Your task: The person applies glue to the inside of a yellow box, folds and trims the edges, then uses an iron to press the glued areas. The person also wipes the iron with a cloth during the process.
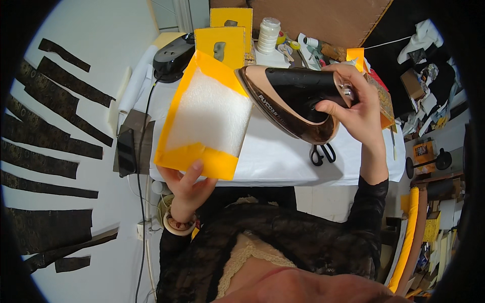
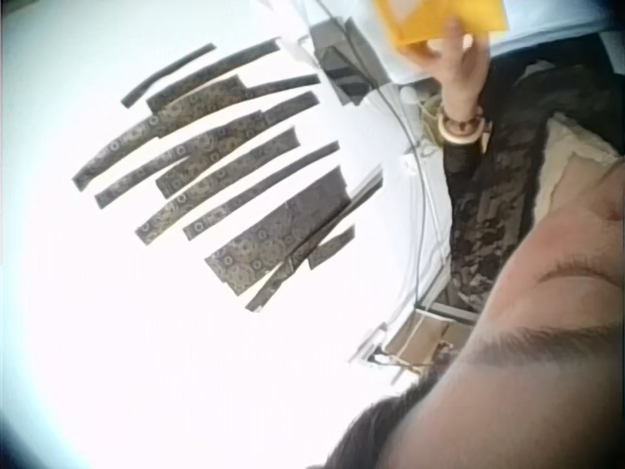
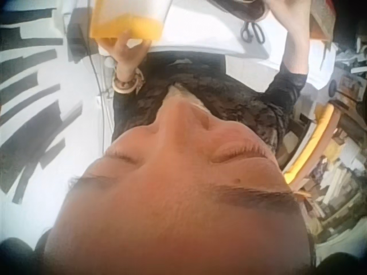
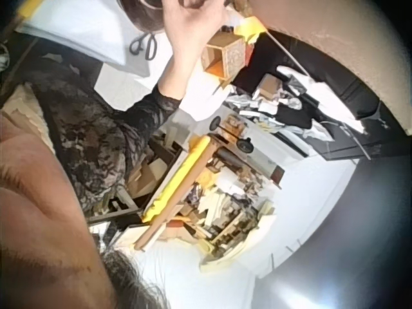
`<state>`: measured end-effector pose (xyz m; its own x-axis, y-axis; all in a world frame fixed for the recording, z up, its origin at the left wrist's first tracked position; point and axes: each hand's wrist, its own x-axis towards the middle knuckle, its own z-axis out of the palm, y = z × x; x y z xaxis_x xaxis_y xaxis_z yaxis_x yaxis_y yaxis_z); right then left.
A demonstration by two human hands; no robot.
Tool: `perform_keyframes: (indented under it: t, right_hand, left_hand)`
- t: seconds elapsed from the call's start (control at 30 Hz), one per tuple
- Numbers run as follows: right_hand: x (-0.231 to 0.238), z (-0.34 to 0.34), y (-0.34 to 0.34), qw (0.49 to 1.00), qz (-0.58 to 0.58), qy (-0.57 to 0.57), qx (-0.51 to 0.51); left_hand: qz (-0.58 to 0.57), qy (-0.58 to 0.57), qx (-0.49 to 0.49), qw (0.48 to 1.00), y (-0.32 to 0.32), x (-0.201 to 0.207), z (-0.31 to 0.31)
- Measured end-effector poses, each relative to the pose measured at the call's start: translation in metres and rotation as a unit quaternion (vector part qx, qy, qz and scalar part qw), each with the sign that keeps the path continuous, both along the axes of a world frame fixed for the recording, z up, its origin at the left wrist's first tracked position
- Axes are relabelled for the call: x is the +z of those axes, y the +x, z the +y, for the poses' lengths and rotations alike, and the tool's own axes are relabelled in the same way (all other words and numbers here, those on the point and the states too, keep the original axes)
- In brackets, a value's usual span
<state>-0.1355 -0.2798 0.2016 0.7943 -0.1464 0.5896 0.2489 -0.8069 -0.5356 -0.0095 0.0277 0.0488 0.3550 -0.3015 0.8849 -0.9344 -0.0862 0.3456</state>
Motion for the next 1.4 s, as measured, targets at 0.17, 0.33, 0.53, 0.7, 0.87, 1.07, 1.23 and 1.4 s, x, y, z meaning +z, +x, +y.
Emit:
perform_keyframes:
  t: [0.17, 0.33, 0.53, 0.7, 0.87, 1.07, 1.23, 1.4]
  right_hand:
    - [-0.008, 0.008, -0.007, 0.999, 0.027, -0.036, 0.013]
    - [-0.054, -0.014, -0.030, 0.989, -0.079, 0.122, 0.022]
    - [-0.102, 0.006, -0.012, 0.879, -0.334, 0.340, 0.018]
    - [-0.109, 0.017, 0.001, 0.858, -0.405, 0.314, 0.011]
    - [-0.108, 0.027, 0.008, 0.853, -0.425, 0.302, 0.015]
    - [-0.121, 0.015, 0.000, 0.870, -0.420, 0.258, 0.003]
    - [-0.122, 0.014, 0.003, 0.864, -0.434, 0.255, 0.013]
    - [-0.124, 0.013, 0.001, 0.865, -0.429, 0.260, 0.018]
  left_hand:
    - [0.033, -0.009, 0.008, 0.999, 0.003, -0.001, -0.006]
    - [0.090, -0.054, -0.014, 0.994, 0.007, -0.010, -0.014]
    - [0.119, -0.020, -0.040, 0.992, -0.004, -0.001, -0.020]
    - [0.085, 0.000, -0.023, 0.996, -0.013, 0.002, -0.021]
    - [0.041, -0.062, -0.032, 0.997, -0.014, -0.004, -0.024]
    - [0.037, -0.038, -0.042, 0.998, -0.017, 0.003, -0.020]
    - [0.041, -0.031, -0.050, 0.997, -0.017, 0.000, -0.018]
    - [0.039, -0.033, -0.047, 0.998, -0.017, 0.001, -0.018]
